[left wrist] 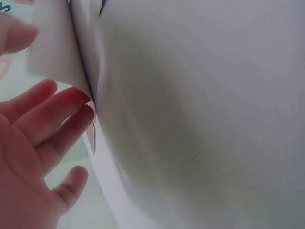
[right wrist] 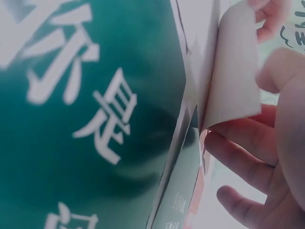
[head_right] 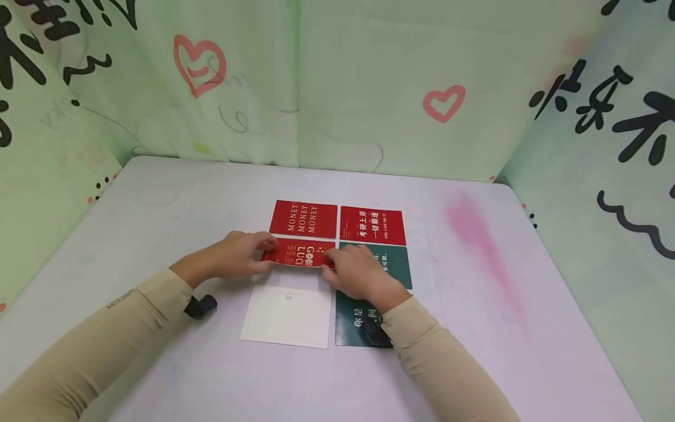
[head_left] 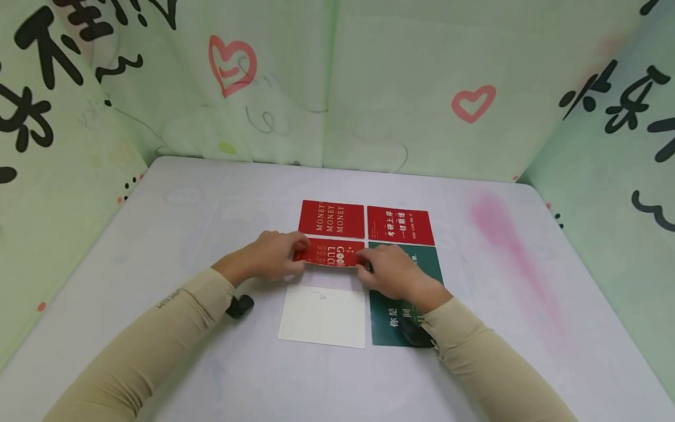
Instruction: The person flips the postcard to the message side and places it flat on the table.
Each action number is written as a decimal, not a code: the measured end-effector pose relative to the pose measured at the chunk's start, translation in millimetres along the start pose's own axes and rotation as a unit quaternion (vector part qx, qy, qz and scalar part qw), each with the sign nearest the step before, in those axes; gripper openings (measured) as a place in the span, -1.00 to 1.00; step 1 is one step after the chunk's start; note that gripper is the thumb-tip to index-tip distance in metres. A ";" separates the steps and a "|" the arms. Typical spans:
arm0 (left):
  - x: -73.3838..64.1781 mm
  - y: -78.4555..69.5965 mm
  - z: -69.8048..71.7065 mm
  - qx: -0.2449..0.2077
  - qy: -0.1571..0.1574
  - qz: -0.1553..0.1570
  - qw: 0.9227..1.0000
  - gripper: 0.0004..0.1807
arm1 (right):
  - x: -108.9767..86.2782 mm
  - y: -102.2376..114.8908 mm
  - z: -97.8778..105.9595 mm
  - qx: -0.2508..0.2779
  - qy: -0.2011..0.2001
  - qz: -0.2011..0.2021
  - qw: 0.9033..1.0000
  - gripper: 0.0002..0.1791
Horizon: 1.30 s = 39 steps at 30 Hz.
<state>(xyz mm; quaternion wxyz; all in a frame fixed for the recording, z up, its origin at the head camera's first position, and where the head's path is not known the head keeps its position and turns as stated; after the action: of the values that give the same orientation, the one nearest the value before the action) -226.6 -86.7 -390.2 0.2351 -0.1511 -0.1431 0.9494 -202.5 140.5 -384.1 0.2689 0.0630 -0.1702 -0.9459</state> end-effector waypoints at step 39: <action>-6.5 7.2 11.3 -0.087 -0.142 0.014 0.986 -0.59 | 1.3 -9.9 9.3 0.189 -0.170 -0.053 0.966 -0.44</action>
<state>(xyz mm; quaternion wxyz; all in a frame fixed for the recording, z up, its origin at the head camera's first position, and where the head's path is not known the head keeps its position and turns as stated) -228.1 -98.3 -381.0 0.1850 -0.0366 -0.2550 0.9484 -210.4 150.4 -379.0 0.1691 -0.0398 -0.3852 -0.9063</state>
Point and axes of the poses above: each hand's wrist, its own x-axis towards the middle knuckle, its own z-axis out of the back of the hand, y = z × x, the point moved 4 cm from there along x, towards the middle knuckle, and after that the axes turned 7 degrees about x, right-handed, at the moved point
